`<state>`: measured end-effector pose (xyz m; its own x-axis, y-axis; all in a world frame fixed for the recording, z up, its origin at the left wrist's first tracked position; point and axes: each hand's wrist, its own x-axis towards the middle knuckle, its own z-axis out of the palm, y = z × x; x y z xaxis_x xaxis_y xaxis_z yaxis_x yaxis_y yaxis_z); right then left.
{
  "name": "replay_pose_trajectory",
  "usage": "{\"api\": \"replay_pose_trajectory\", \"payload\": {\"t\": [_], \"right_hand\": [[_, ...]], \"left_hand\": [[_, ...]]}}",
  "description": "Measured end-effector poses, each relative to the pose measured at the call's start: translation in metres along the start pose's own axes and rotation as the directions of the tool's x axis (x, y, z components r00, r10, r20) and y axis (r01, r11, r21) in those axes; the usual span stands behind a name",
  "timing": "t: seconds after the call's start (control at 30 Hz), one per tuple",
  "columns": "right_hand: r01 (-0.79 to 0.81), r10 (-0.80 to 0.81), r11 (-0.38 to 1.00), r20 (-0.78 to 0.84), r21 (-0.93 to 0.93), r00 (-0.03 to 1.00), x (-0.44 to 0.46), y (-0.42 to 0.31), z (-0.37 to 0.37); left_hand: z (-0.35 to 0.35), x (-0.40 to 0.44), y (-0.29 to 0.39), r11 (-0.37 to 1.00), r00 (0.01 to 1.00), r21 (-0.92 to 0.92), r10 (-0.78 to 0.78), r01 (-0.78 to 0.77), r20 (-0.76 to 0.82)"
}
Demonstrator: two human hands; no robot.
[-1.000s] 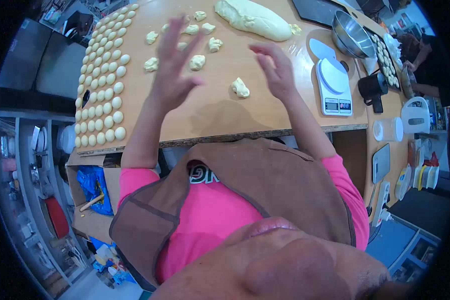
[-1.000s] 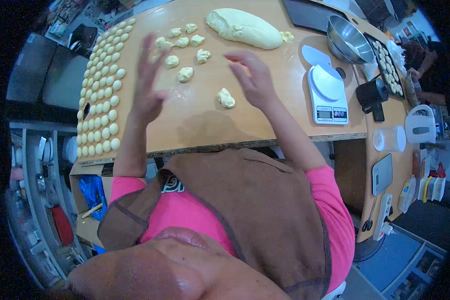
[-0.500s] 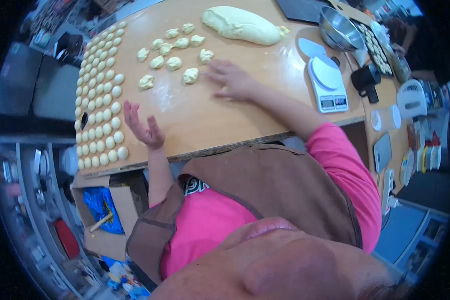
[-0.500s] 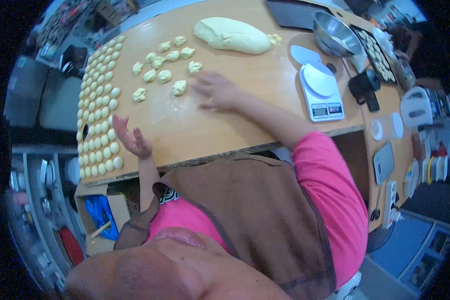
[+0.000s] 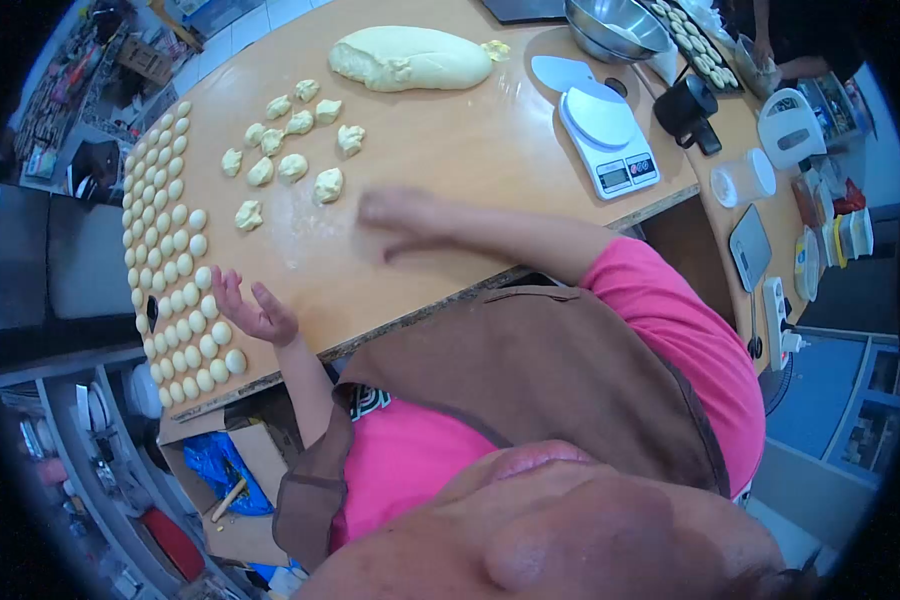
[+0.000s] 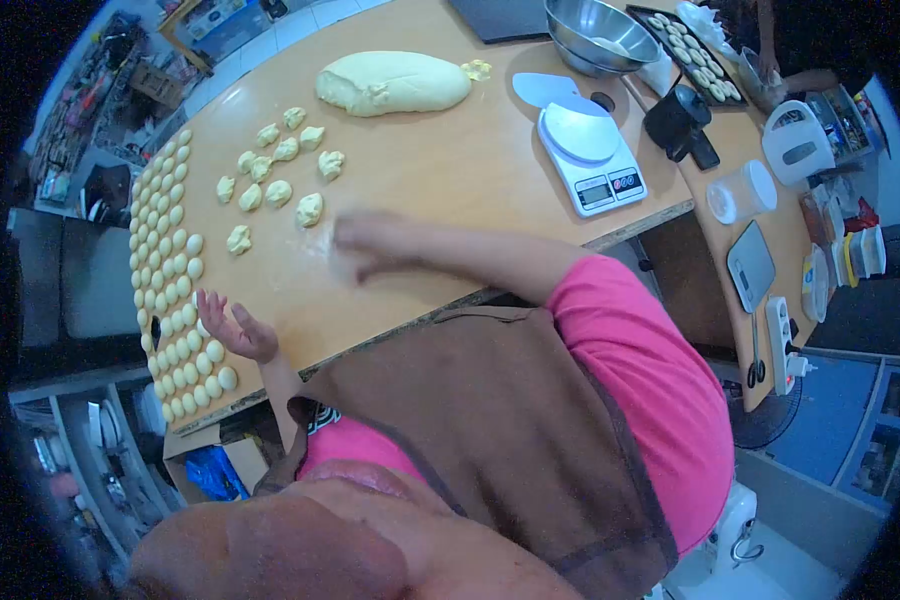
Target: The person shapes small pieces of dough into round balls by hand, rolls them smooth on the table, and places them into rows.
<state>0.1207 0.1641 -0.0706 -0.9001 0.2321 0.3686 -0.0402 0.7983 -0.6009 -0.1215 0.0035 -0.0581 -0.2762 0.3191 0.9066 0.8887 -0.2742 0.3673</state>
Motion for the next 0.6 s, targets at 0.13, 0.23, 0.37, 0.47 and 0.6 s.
{"api": "replay_pose_trajectory", "payload": {"t": [0.13,0.23,0.37,0.47,0.6], "right_hand": [[0.113,-0.11,0.968,-0.027,0.224,0.994,-0.068,-0.022,-0.011],[-0.031,0.026,0.998,-0.096,-0.053,0.995,-0.072,0.006,-0.057],[-0.036,0.027,0.998,-0.173,-0.049,0.985,-0.001,0.02,-0.03],[0.026,-0.027,0.998,0.009,0.062,1.0,-0.011,-0.028,0.002],[-0.011,0.011,0.998,0.005,0.055,1.0,-0.078,-0.009,-0.025]], "left_hand": [[-0.006,0.001,-0.003,0.999,0.999,0.016,-0.036,0.035,0.026],[-0.003,0.0,0.0,0.998,0.998,-0.038,-0.054,0.056,0.044],[-0.002,-0.001,0.002,0.998,0.993,0.01,-0.056,0.055,0.105],[-0.002,-0.003,0.003,0.997,0.994,0.023,-0.076,0.074,0.083],[-0.006,-0.002,0.003,0.99,0.989,-0.011,-0.137,0.138,0.06]]}}
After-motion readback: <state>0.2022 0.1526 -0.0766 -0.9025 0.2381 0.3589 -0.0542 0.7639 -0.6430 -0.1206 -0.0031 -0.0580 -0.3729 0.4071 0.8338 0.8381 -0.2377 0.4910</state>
